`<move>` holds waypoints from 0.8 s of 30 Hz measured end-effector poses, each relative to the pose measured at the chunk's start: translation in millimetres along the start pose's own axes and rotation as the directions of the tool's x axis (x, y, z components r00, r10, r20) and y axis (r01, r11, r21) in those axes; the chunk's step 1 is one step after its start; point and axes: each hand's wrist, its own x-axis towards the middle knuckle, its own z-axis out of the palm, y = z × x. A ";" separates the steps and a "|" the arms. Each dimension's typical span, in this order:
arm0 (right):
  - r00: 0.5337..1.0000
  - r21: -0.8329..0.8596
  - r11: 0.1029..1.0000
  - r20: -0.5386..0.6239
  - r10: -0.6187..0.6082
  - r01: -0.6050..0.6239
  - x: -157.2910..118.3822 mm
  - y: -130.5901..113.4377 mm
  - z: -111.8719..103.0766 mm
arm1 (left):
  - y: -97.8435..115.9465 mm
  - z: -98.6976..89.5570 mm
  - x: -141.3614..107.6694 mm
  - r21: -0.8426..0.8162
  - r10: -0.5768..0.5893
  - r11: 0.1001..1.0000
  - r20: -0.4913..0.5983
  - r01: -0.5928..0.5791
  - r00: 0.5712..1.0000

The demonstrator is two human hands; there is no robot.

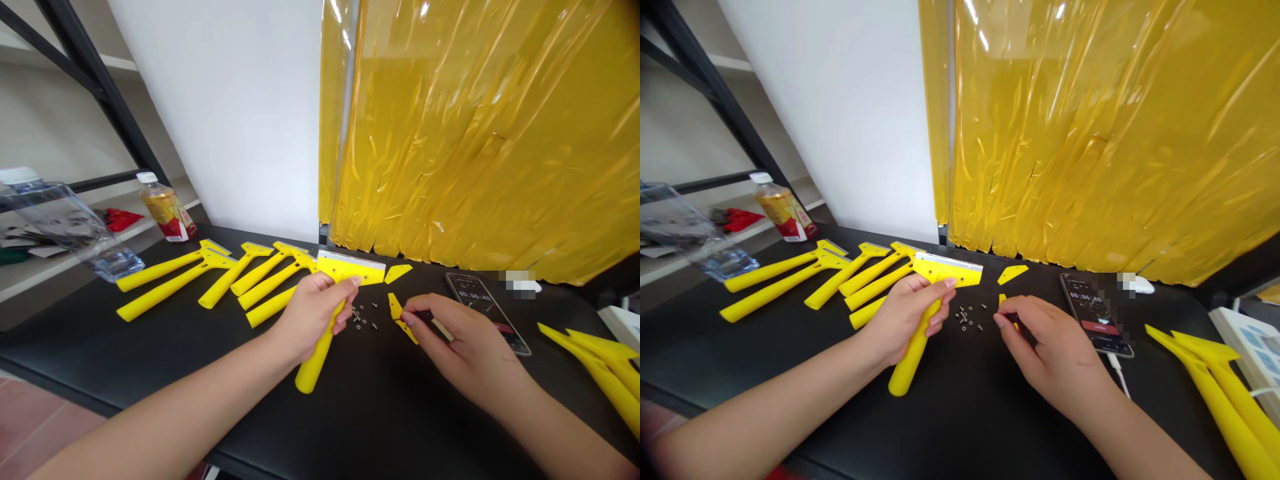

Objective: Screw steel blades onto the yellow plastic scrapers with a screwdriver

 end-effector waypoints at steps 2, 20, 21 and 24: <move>1.000 -0.007 1.000 -0.002 -0.010 0.010 -0.2 -0.1 -0.6 | 0.0 -0.3 0.3 -0.004 -0.005 1.000 0.006 0.005 1.000; 0.904 0.183 0.956 -0.324 0.277 -0.227 -6.4 -17.6 -24.3 | -9.3 -1.9 1.2 -0.133 -0.370 0.917 0.072 0.376 0.926; 0.887 0.209 0.947 -0.346 0.307 -0.246 -7.2 -19.3 -23.6 | -9.1 -1.0 0.7 -0.132 -0.390 0.908 0.088 0.398 0.917; 0.876 0.231 0.937 -0.349 0.332 -0.263 -8.2 -21.3 -21.1 | -7.8 0.7 -1.3 -0.121 -0.422 0.891 0.138 0.438 0.896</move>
